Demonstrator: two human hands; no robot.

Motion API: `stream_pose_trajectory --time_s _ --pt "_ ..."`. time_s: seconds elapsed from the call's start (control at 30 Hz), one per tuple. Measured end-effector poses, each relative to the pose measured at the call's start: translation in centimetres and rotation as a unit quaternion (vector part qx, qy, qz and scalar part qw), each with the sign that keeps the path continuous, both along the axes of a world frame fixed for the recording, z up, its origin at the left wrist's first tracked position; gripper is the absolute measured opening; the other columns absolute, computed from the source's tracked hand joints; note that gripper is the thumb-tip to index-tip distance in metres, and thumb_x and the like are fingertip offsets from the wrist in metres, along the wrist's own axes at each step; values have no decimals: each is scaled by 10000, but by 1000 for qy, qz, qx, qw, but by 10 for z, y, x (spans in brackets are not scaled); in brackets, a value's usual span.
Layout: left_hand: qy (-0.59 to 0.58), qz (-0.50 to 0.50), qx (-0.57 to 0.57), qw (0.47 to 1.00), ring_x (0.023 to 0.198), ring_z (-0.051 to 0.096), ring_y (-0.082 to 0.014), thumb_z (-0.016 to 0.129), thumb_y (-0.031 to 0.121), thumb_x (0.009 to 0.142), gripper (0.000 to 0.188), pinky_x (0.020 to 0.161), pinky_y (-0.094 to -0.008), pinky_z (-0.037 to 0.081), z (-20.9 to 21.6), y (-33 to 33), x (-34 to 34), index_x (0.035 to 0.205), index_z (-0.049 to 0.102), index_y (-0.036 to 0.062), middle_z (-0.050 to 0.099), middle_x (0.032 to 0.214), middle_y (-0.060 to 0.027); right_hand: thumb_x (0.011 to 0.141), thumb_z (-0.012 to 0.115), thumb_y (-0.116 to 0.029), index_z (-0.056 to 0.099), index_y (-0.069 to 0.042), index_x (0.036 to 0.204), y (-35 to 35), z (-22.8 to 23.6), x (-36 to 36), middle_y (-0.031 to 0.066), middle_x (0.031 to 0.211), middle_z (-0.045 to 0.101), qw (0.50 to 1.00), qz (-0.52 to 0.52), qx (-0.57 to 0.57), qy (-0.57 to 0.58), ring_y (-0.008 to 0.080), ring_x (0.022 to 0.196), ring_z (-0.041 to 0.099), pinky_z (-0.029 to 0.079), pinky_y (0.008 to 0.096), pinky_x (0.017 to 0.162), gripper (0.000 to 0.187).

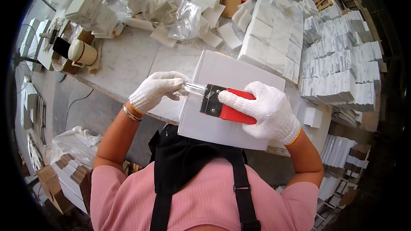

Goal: The person wraps white rectangular blocks in plastic bags, places them into a cardboard box, and seals the box with a handheld tape dispenser. The person then moves the sealed box to a pallet and retrieves another box to repeat the process.

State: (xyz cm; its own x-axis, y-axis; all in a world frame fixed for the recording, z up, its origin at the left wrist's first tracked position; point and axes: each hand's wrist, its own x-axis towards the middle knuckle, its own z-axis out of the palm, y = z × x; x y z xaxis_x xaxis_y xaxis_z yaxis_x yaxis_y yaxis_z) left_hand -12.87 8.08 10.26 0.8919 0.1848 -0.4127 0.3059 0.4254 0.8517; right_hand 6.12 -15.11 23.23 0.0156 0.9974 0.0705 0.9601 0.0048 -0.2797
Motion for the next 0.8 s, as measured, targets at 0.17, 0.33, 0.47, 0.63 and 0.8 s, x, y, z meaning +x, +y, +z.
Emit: stream_pose_trajectory --time_s 0.17,0.33,0.47,0.63,0.8 --pt "14 -20 4 1000 875 651 -120 634 325 992 353 800 -279 544 -17 3 2 1136 704 10 705 987 -44 586 743 -99 723 -244 1263 7 3 -3 95 877 605 1000 5 -19 -9 270 747 622 527 368 651 692" --pt "11 -41 18 999 867 648 -131 626 335 998 367 801 -293 545 -27 4 5 1122 701 -1 697 985 -44 601 745 -107 718 -247 1271 11 5 -7 92 874 600 999 2 -38 -23 268 749 616 519 367 651 685" --pt "2 -47 49 998 872 634 -137 590 350 1017 359 788 -302 536 -33 0 6 1074 707 16 669 913 -30 615 740 -116 719 -247 1267 13 6 -8 92 878 602 999 0 -45 -25 270 757 618 520 373 663 666" --pt "-89 -38 309 946 813 595 -213 513 396 1039 401 760 -346 486 -48 -18 8 957 693 47 602 837 -72 620 735 -113 723 -243 1257 15 4 -8 96 905 619 999 -2 -41 -21 278 784 631 526 379 681 651" --pt "37 -29 472 880 909 620 -390 409 379 1043 396 785 -464 493 -89 -38 9 1063 667 79 654 1009 -176 594 744 -93 730 -243 1240 17 3 -10 96 913 625 999 -3 -35 -8 287 801 644 532 383 691 663"
